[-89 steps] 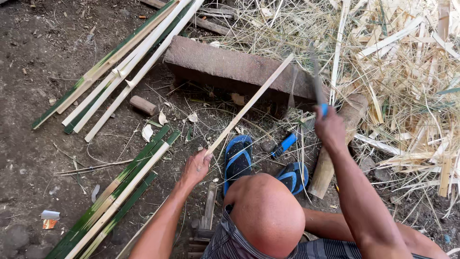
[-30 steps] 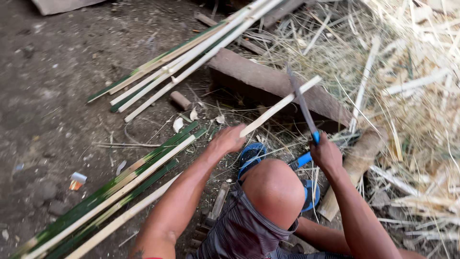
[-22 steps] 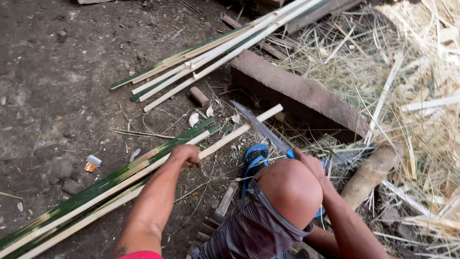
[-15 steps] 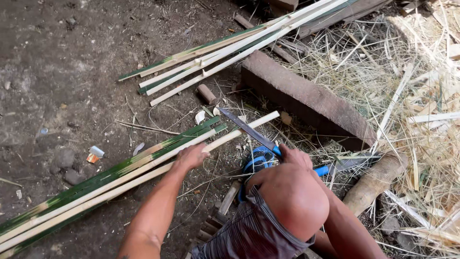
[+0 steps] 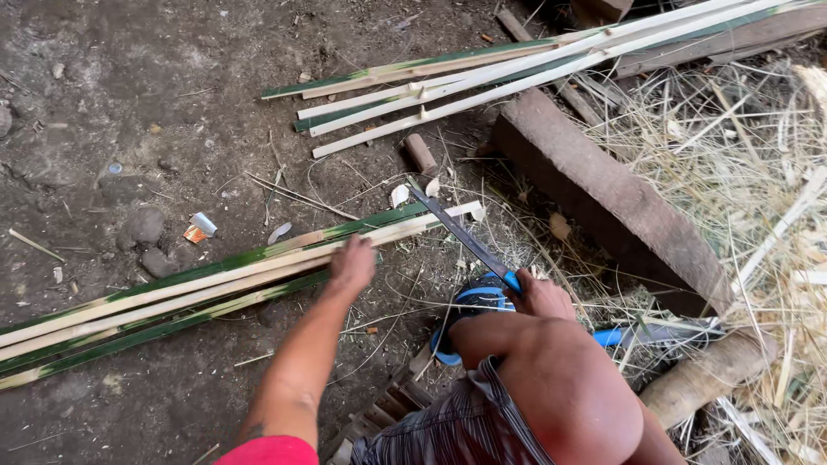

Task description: The person sits on the ground and uses a machete to split long bamboo stalks into thin strips. They repeatedly strike the bamboo against a wooden block to separate the layers and then set the finished strips aside.

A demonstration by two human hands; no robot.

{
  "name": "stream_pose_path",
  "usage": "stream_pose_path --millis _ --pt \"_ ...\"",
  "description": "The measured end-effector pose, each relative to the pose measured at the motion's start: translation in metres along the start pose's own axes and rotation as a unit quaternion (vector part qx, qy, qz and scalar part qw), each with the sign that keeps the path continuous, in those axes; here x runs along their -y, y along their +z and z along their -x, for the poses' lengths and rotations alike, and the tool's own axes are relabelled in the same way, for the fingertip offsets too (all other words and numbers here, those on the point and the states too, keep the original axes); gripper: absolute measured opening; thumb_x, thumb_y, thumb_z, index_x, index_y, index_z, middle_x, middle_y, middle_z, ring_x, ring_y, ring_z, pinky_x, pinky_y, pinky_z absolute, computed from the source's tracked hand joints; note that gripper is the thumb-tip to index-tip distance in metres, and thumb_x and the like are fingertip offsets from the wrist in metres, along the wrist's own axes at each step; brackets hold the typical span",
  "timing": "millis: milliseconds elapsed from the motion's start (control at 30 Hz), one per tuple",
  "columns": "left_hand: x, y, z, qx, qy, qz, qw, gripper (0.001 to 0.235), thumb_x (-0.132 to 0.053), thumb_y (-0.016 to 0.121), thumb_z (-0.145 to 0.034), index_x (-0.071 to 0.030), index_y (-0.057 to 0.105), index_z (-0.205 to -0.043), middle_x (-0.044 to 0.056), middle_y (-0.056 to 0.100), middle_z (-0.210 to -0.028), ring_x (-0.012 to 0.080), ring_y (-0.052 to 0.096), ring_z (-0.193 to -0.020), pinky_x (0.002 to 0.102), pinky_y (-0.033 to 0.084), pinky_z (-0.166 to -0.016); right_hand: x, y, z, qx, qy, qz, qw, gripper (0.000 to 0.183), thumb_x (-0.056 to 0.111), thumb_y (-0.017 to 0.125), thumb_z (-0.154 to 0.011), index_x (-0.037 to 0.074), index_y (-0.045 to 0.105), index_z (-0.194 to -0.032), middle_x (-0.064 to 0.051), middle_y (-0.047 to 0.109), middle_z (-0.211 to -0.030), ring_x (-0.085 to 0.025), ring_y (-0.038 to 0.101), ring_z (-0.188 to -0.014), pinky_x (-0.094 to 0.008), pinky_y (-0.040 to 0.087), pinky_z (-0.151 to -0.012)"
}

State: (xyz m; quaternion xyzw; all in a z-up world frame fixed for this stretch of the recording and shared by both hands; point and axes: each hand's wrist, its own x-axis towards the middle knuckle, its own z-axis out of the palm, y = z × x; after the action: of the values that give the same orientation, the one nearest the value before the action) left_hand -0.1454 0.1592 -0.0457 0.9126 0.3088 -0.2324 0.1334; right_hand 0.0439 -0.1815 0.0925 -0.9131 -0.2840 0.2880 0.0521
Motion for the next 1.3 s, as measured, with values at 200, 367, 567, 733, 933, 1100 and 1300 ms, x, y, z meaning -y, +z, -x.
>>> stream_pose_path --millis 200,367,567,733,933,1100,1300 --pt "-0.099 -0.021 -0.011 -0.010 0.029 0.208 0.978 0.048 -0.039 0.053 -0.102 -0.011 0.060 -0.140 0.014 0.063 -0.137 0.0315 0.062 -0.123 0.051 0.051 -0.102 -0.005 0.006 -0.005 -0.011 -0.005 -0.051 0.999 0.039 0.050 0.064 -0.092 0.013 0.056 -0.101 -0.020 0.071 -0.074 -0.043 0.070 -0.073 -0.056 0.053 -0.068" --pt "-0.163 -0.009 -0.023 0.081 0.035 0.133 0.987 0.121 -0.081 0.060 -0.086 0.004 0.012 -0.157 0.030 0.013 -0.164 0.0446 0.012 -0.153 0.058 0.012 -0.118 -0.014 0.009 -0.006 -0.025 0.049 -0.096 0.994 0.040 0.049 0.066 -0.091 0.011 0.057 -0.098 -0.021 0.071 -0.076 -0.044 0.069 -0.077 -0.056 0.052 -0.070" --pt "-0.166 0.065 -0.041 0.062 0.082 -0.056 0.993 0.080 -0.023 0.064 -0.091 0.002 0.029 -0.159 0.023 0.039 -0.156 0.0330 0.037 -0.145 0.064 -0.002 -0.122 -0.033 0.019 0.001 -0.015 0.087 -0.113 0.990 0.042 0.050 0.067 -0.091 0.009 0.060 -0.095 -0.021 0.071 -0.077 -0.043 0.070 -0.078 -0.054 0.053 -0.073" --pt "-0.130 0.127 -0.021 0.168 0.207 0.086 0.960 0.024 -0.016 0.059 -0.095 -0.004 0.077 -0.104 0.024 0.073 -0.106 0.0386 0.072 -0.098 0.048 0.058 -0.087 -0.051 0.038 0.003 -0.027 0.117 -0.171 0.978 0.040 0.047 0.071 -0.090 0.008 0.062 -0.095 -0.020 0.071 -0.077 -0.040 0.070 -0.078 -0.052 0.053 -0.072" --pt "-0.139 0.112 -0.009 0.298 0.195 0.220 0.908 0.053 -0.047 0.042 -0.113 -0.009 0.077 -0.100 0.022 0.074 -0.087 0.0327 0.074 -0.083 0.042 0.057 -0.079 -0.071 0.048 0.020 -0.103 0.116 -0.246 0.957 0.043 0.046 0.075 -0.086 0.005 0.063 -0.094 -0.020 0.068 -0.074 -0.039 0.068 -0.073 -0.050 0.052 -0.070" --pt "-0.200 -0.022 -0.059 0.049 0.291 0.283 0.913 0.039 -0.039 0.042 -0.106 -0.012 0.068 -0.115 0.017 0.071 -0.109 0.0321 0.069 -0.099 0.045 0.054 -0.084 -0.087 0.033 0.054 -0.247 0.132 -0.262 0.924 0.045 0.046 0.072 -0.092 0.003 0.058 -0.100 -0.020 0.064 -0.078 -0.042 0.066 -0.073 -0.053 0.050 -0.065" --pt "-0.336 -0.200 -0.029 -0.085 0.436 0.642 0.625 0.030 -0.027 0.040 -0.116 -0.009 0.064 -0.112 0.006 0.059 -0.096 0.0198 0.055 -0.088 0.036 0.046 -0.077 -0.118 0.012 0.095 -0.448 0.151 -0.315 0.823 0.039 0.042 0.063 -0.101 0.005 0.055 -0.107 -0.021 0.065 -0.079 -0.043 0.064 -0.071 -0.053 0.048 -0.065"
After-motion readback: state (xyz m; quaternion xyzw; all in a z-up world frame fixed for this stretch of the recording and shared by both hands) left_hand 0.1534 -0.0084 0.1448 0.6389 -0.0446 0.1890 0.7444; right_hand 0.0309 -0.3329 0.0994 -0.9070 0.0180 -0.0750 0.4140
